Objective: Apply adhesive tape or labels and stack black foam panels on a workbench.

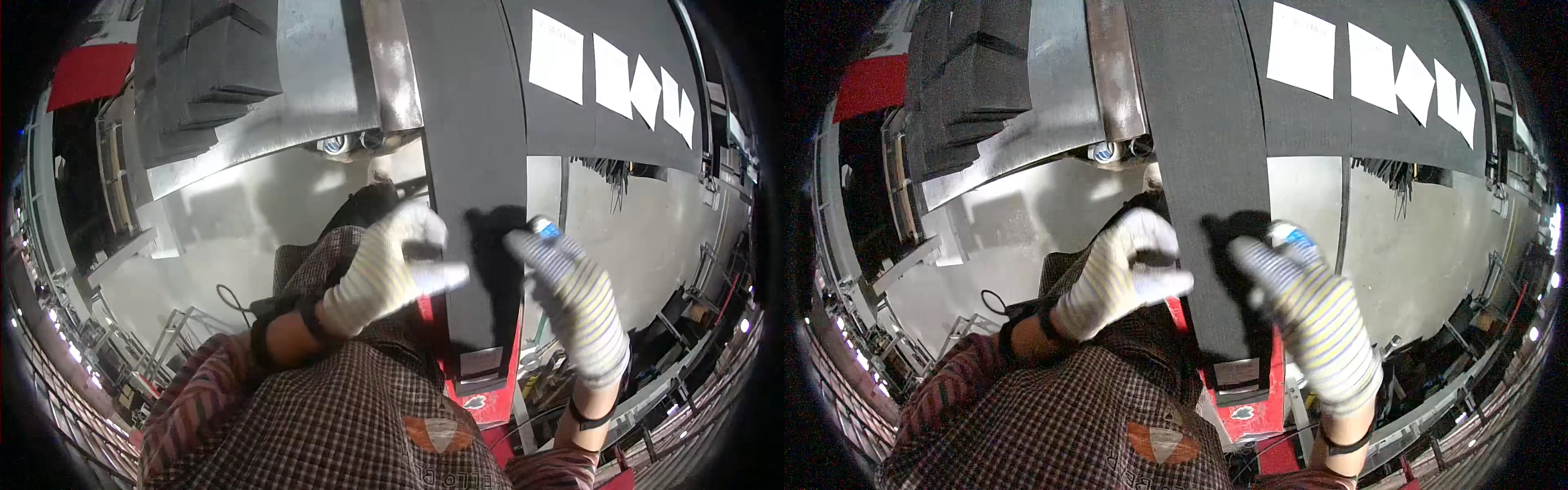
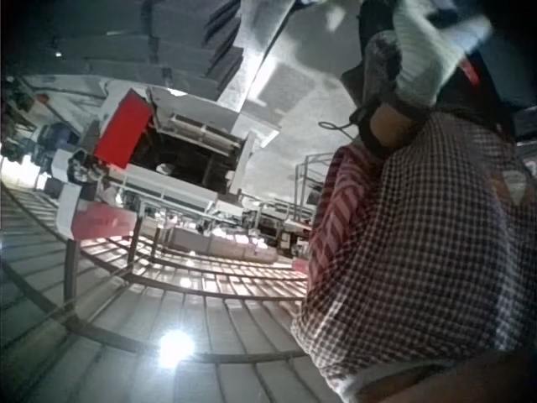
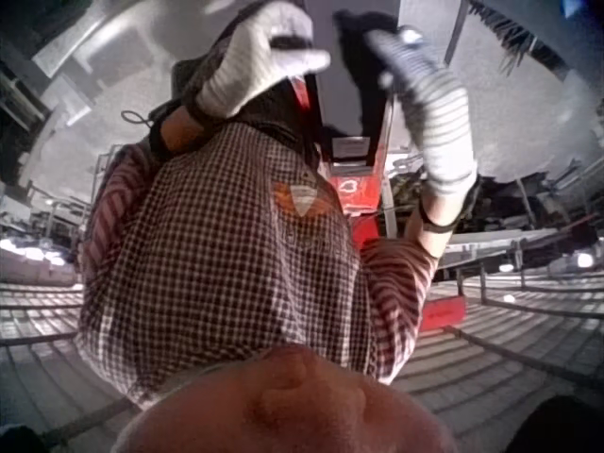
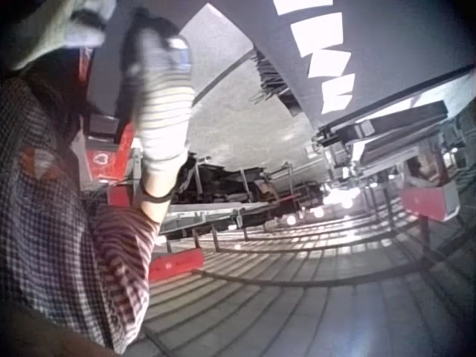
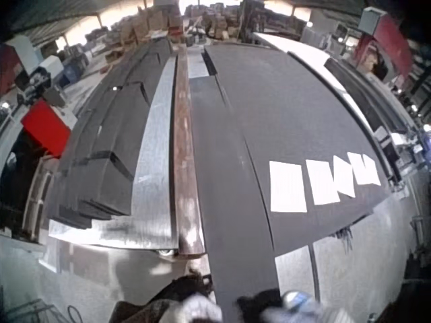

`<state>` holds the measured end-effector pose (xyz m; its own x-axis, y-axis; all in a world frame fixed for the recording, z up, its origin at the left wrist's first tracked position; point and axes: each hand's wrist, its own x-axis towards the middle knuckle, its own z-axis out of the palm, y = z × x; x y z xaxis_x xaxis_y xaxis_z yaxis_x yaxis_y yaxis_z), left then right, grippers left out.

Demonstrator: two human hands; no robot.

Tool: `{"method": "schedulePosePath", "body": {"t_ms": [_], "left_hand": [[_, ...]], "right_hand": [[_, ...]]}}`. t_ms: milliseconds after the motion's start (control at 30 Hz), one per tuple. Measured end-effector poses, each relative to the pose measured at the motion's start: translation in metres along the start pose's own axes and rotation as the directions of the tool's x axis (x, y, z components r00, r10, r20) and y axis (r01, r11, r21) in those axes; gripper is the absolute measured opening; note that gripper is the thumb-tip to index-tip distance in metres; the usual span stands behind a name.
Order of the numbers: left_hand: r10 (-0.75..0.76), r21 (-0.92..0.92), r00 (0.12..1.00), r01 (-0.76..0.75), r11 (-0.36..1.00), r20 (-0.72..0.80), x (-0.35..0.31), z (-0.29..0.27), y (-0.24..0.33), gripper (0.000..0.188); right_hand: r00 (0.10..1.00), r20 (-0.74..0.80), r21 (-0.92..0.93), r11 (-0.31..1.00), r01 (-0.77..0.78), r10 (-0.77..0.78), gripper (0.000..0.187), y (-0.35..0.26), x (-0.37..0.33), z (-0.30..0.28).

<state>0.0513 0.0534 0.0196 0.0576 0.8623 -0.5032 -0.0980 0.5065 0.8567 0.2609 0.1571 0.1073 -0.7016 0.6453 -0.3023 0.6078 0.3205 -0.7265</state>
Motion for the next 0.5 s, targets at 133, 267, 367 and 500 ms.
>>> {"method": "schedulePosePath", "body": {"t_ms": [133,267,367,500], "left_hand": [[0.247,0.417,0.967,-0.249,0.874,0.059,-0.074,-0.005,-0.108,0.016],[-0.176,0.031,0.984,0.176,0.984,0.022,-0.022,-0.045,-0.046,0.008],[0.009,-0.119,0.998,-0.002,0.993,0.055,0.033,-0.015,-0.093,0.013],[0.276,-0.057,0.961,-0.275,0.960,0.029,0.090,-0.009,-0.136,0.048]], "right_hand": [[0.976,0.216,-0.188,0.980,0.063,-0.021,0.024,-0.051,-0.008,0.034],[0.992,0.015,-0.355,0.927,0.120,-0.123,0.039,0.036,0.011,-0.028],[0.977,-0.008,0.262,0.944,-0.202,0.212,0.022,0.150,0.001,0.020],[0.949,-0.118,0.271,0.929,-0.252,0.292,0.030,0.132,-0.001,0.035]]}}
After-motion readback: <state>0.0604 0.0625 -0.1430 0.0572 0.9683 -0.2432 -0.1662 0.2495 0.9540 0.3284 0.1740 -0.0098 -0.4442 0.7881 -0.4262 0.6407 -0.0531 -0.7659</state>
